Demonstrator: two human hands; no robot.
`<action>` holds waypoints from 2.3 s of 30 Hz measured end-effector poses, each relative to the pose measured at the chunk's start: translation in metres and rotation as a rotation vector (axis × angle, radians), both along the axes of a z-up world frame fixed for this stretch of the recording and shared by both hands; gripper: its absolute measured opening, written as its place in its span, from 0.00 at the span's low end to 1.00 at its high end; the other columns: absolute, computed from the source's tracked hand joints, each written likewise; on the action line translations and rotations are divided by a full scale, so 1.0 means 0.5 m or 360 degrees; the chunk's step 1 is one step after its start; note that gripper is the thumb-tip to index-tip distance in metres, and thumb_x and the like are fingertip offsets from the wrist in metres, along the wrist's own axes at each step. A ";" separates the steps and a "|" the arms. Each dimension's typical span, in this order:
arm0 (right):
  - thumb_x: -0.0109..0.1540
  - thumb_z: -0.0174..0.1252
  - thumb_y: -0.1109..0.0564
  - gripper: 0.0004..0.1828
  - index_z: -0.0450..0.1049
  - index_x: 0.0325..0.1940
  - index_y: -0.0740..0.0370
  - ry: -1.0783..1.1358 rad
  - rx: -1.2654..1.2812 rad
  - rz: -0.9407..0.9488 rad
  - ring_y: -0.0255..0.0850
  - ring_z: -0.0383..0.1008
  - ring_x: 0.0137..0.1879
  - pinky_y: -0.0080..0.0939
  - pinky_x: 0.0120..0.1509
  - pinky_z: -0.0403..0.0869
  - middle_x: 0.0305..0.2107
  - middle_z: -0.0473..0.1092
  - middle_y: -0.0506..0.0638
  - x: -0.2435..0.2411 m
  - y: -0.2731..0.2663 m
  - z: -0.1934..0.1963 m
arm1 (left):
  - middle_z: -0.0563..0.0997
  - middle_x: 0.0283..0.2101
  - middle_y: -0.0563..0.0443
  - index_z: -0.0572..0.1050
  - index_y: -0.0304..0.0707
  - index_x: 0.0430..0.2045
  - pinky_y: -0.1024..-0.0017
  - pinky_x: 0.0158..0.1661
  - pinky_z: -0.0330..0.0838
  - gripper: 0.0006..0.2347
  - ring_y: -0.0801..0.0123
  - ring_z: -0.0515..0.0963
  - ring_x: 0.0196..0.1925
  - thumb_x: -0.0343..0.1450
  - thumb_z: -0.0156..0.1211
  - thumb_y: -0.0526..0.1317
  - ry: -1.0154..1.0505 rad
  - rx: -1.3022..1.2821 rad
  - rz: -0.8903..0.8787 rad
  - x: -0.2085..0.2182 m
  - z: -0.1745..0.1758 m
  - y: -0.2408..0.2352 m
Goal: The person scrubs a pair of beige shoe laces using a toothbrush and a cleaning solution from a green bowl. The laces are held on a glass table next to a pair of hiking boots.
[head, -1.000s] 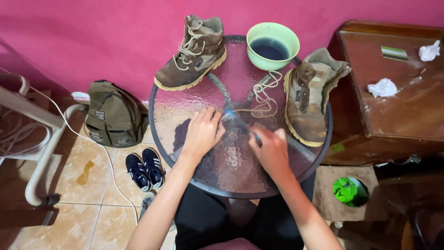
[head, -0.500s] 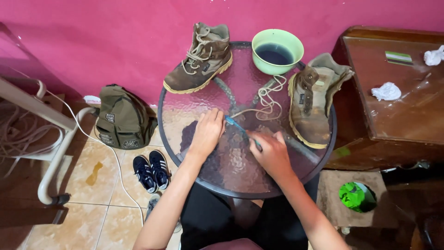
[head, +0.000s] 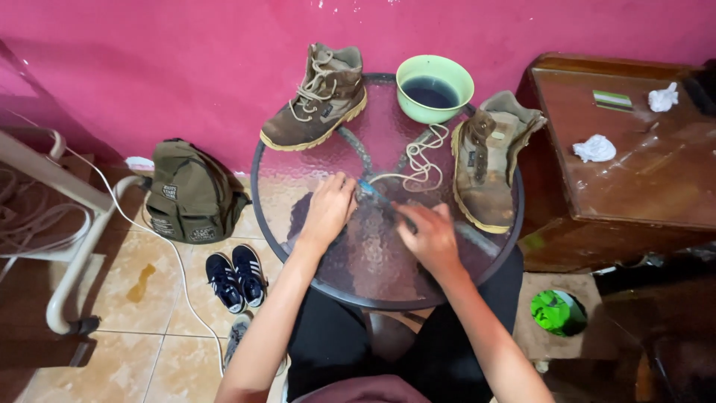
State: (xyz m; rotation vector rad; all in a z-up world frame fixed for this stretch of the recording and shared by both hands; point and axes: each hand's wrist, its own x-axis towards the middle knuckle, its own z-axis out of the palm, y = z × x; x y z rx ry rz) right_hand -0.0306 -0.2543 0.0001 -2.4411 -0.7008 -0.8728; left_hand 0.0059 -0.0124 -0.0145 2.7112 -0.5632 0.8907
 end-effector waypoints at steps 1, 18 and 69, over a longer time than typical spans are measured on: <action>0.55 0.68 0.53 0.14 0.82 0.46 0.43 0.0001 -0.0006 -0.0004 0.34 0.81 0.45 0.37 0.53 0.69 0.36 0.80 0.40 -0.004 -0.009 -0.005 | 0.76 0.38 0.48 0.73 0.41 0.38 0.65 0.44 0.67 0.08 0.58 0.76 0.43 0.68 0.58 0.38 0.0001 -0.0006 -0.0004 -0.008 -0.002 -0.005; 0.56 0.66 0.49 0.14 0.80 0.45 0.33 0.0042 -0.0116 -0.0185 0.31 0.83 0.40 0.37 0.61 0.66 0.32 0.81 0.36 -0.013 0.020 -0.025 | 0.75 0.37 0.50 0.75 0.46 0.34 0.68 0.43 0.68 0.09 0.61 0.75 0.40 0.70 0.59 0.48 -0.0091 0.0052 0.0016 -0.010 0.014 -0.009; 0.58 0.67 0.50 0.10 0.84 0.43 0.38 0.0218 0.0113 -0.0139 0.34 0.82 0.44 0.37 0.61 0.66 0.34 0.82 0.36 -0.024 -0.003 0.034 | 0.75 0.35 0.46 0.75 0.38 0.31 0.68 0.49 0.71 0.03 0.58 0.75 0.46 0.67 0.57 0.33 0.0258 -0.0150 -0.0200 -0.040 0.080 -0.024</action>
